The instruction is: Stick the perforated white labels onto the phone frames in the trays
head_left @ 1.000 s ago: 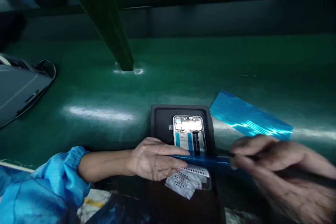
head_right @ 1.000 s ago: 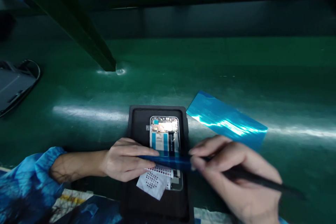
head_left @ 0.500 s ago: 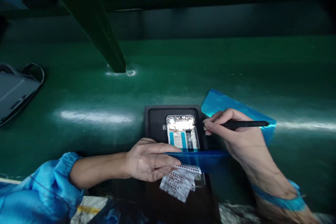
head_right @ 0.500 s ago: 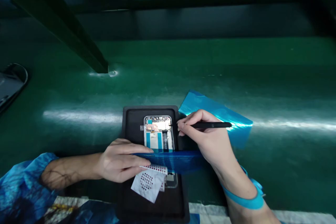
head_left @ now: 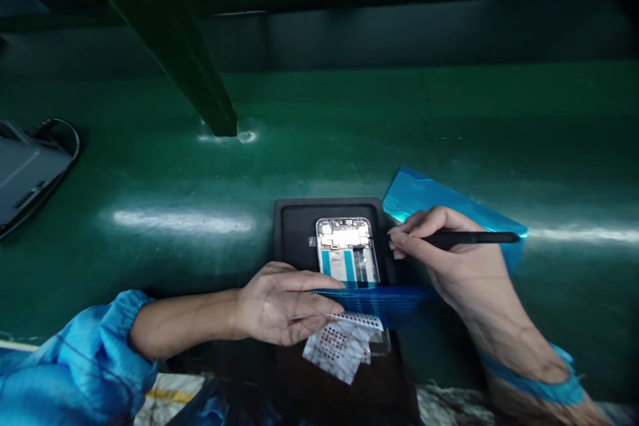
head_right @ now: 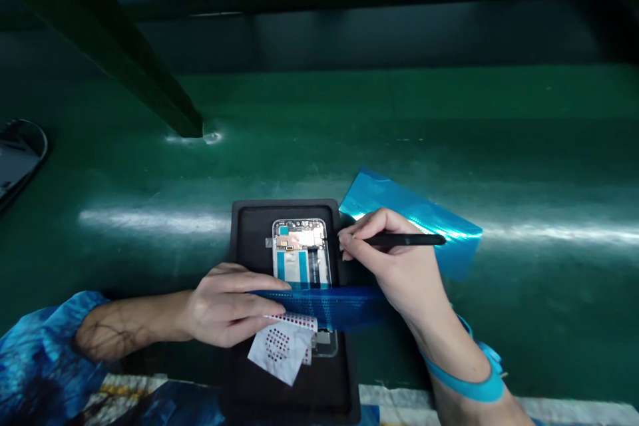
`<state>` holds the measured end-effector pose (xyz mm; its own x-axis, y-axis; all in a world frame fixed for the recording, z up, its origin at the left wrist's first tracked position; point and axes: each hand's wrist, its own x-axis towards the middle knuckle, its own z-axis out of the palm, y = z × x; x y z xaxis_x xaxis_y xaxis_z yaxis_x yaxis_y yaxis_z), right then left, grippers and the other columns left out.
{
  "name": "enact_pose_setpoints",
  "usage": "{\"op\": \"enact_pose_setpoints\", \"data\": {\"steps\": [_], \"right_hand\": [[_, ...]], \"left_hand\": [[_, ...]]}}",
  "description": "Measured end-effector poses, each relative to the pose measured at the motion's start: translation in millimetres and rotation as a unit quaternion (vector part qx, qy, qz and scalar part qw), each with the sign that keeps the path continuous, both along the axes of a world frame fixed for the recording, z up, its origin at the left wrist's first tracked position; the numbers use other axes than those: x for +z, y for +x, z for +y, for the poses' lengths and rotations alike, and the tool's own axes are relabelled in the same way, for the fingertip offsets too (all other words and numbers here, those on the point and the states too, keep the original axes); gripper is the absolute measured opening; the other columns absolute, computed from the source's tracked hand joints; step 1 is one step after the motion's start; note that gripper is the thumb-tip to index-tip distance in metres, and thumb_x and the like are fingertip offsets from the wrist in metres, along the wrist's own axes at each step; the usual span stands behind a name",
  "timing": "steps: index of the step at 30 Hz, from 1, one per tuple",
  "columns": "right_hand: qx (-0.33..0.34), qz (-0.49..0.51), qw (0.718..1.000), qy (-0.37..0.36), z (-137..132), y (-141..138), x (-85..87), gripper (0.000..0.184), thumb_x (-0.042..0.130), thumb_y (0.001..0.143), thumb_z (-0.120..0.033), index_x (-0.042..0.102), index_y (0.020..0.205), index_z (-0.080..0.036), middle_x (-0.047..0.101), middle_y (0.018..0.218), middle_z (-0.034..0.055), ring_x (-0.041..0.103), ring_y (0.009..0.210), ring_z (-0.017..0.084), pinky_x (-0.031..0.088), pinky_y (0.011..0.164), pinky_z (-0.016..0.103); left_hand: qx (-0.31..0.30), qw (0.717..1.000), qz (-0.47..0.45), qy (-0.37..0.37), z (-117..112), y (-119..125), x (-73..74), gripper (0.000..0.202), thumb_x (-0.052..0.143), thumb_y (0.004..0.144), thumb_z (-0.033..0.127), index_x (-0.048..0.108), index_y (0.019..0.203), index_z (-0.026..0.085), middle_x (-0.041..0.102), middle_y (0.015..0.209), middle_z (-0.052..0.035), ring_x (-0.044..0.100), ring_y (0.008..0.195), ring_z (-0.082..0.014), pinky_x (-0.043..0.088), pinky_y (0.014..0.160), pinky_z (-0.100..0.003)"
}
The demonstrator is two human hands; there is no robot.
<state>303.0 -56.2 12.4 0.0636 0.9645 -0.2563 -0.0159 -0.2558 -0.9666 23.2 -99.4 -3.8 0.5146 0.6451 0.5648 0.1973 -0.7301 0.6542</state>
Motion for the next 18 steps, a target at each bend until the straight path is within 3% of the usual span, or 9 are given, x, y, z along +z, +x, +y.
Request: {"op": "enact_pose_setpoints", "data": {"steps": [18], "right_hand": [[0.007, -0.106, 0.991, 0.076, -3.4, -7.0, 9.4, 0.03, 0.096, 0.072, -0.027, 0.067, 0.062, -0.025, 0.075, 0.067, -0.0022, 0.077, 0.069, 0.017, 0.061, 0.064, 0.025]], "left_hand": [[-0.003, 1.0, 0.0, -0.009, 1.1, 0.0, 1.9, 0.015, 0.066, 0.106, 0.025, 0.08, 0.107, 0.019, 0.091, 0.112, -0.0067, 0.087, 0.081, -0.0116, 0.073, 0.079, -0.018]]}}
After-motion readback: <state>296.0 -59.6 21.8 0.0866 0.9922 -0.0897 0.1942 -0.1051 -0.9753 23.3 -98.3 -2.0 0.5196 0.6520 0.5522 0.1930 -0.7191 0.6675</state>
